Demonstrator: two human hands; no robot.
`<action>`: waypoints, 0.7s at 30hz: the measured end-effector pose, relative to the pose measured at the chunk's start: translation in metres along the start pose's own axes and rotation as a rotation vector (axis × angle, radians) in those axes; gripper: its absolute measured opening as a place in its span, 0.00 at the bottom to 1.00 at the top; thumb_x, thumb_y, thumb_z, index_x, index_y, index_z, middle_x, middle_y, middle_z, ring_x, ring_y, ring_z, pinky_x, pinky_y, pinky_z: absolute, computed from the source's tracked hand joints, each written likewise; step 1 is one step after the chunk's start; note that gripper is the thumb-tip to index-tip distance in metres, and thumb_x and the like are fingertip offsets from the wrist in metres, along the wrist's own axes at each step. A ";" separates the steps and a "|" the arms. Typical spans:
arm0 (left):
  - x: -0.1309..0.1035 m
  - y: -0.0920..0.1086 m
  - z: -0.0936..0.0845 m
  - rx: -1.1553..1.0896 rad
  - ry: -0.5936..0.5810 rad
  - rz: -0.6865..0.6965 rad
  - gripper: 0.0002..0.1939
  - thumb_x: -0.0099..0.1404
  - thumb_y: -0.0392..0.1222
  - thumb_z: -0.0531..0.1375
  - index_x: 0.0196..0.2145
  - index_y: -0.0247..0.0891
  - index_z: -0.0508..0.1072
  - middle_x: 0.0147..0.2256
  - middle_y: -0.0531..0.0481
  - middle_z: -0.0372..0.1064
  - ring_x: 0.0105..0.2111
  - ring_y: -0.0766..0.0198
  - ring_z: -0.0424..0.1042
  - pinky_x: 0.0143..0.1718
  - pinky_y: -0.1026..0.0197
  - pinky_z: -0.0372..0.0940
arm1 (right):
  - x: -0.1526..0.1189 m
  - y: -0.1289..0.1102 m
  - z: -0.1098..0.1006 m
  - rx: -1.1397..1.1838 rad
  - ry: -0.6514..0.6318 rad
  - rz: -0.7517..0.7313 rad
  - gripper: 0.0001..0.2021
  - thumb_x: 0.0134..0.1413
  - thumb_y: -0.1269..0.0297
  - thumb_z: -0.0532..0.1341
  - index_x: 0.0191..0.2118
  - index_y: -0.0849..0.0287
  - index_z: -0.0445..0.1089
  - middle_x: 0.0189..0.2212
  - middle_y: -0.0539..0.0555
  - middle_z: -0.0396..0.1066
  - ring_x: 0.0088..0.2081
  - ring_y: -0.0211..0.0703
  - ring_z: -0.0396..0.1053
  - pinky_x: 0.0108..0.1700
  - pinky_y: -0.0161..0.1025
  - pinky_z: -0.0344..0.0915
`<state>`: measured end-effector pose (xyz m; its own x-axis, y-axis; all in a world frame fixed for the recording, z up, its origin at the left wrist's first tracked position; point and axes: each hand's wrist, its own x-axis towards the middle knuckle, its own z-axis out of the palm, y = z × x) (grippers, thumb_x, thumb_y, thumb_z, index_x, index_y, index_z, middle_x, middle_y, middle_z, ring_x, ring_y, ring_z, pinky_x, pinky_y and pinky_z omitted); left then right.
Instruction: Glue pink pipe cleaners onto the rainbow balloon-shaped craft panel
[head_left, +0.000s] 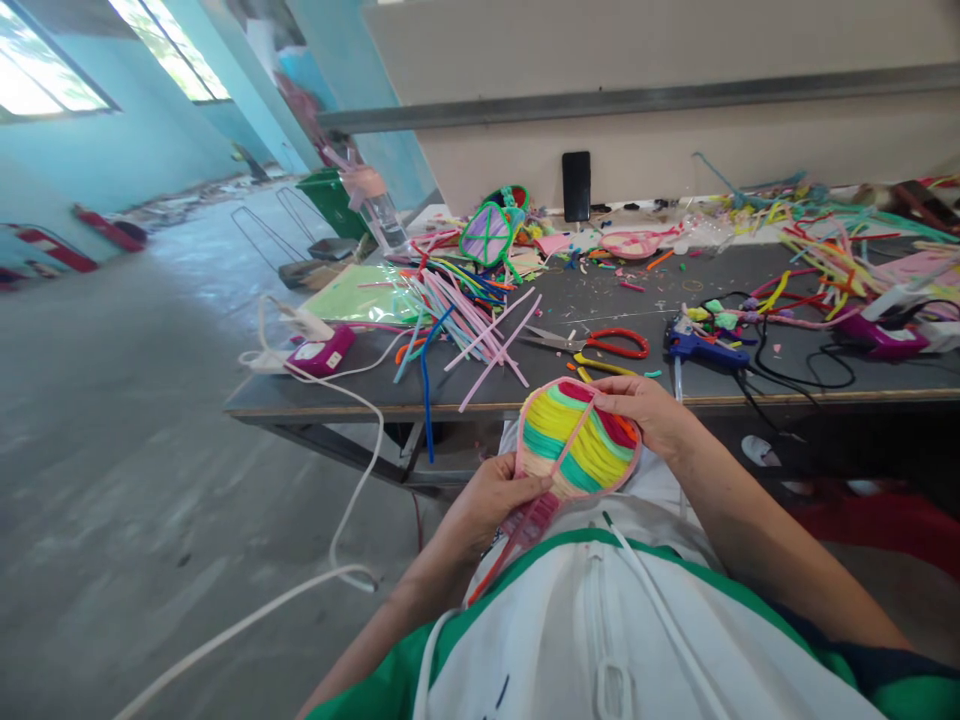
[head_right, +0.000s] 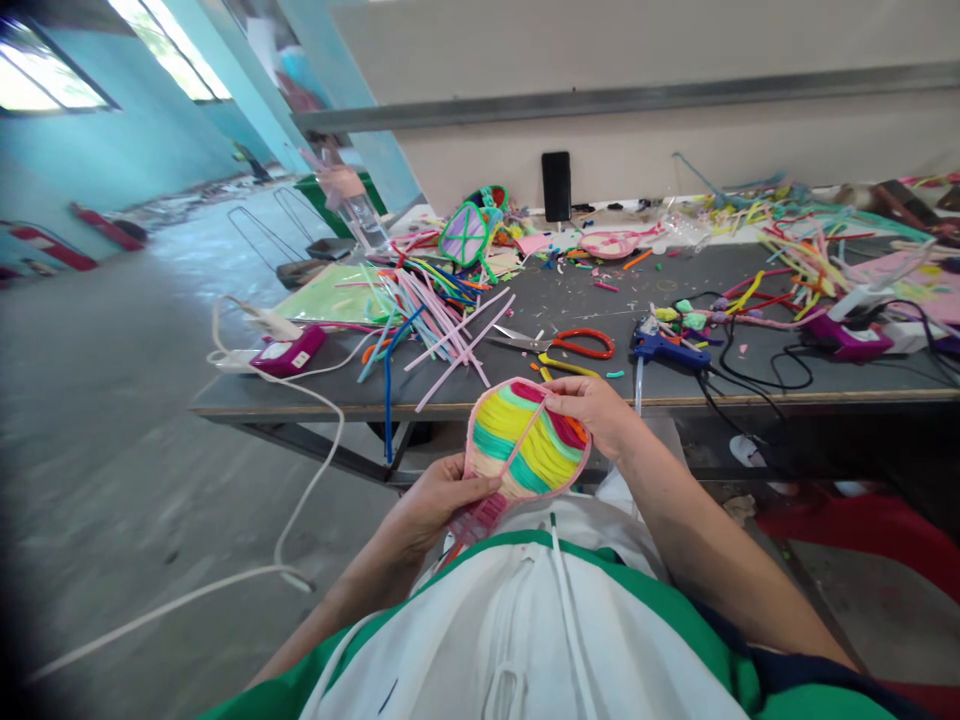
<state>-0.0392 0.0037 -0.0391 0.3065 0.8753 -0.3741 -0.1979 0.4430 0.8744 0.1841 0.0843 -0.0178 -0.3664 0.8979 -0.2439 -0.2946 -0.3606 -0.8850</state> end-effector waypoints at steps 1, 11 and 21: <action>0.000 0.000 0.000 0.000 -0.003 -0.002 0.22 0.47 0.45 0.73 0.40 0.33 0.80 0.38 0.42 0.79 0.39 0.52 0.78 0.47 0.56 0.70 | 0.000 0.000 0.000 -0.001 0.001 0.002 0.18 0.36 0.63 0.74 0.38 0.58 0.79 0.33 0.55 0.80 0.33 0.45 0.77 0.40 0.40 0.73; 0.000 -0.003 -0.005 0.021 -0.086 0.032 0.21 0.51 0.46 0.71 0.41 0.34 0.79 0.38 0.42 0.79 0.39 0.53 0.77 0.45 0.55 0.69 | 0.001 -0.001 0.001 0.010 0.074 0.007 0.17 0.33 0.66 0.75 0.35 0.59 0.79 0.31 0.56 0.80 0.29 0.45 0.77 0.37 0.41 0.74; 0.007 0.009 -0.005 0.048 -0.093 -0.007 0.28 0.45 0.47 0.75 0.43 0.31 0.79 0.39 0.39 0.79 0.41 0.50 0.77 0.48 0.54 0.68 | -0.002 -0.004 0.006 0.020 0.092 -0.035 0.17 0.32 0.66 0.75 0.35 0.60 0.79 0.30 0.55 0.80 0.30 0.45 0.77 0.39 0.41 0.72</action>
<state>-0.0434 0.0147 -0.0354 0.3929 0.8495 -0.3520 -0.1518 0.4374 0.8863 0.1804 0.0823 -0.0113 -0.2733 0.9292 -0.2487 -0.3242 -0.3324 -0.8857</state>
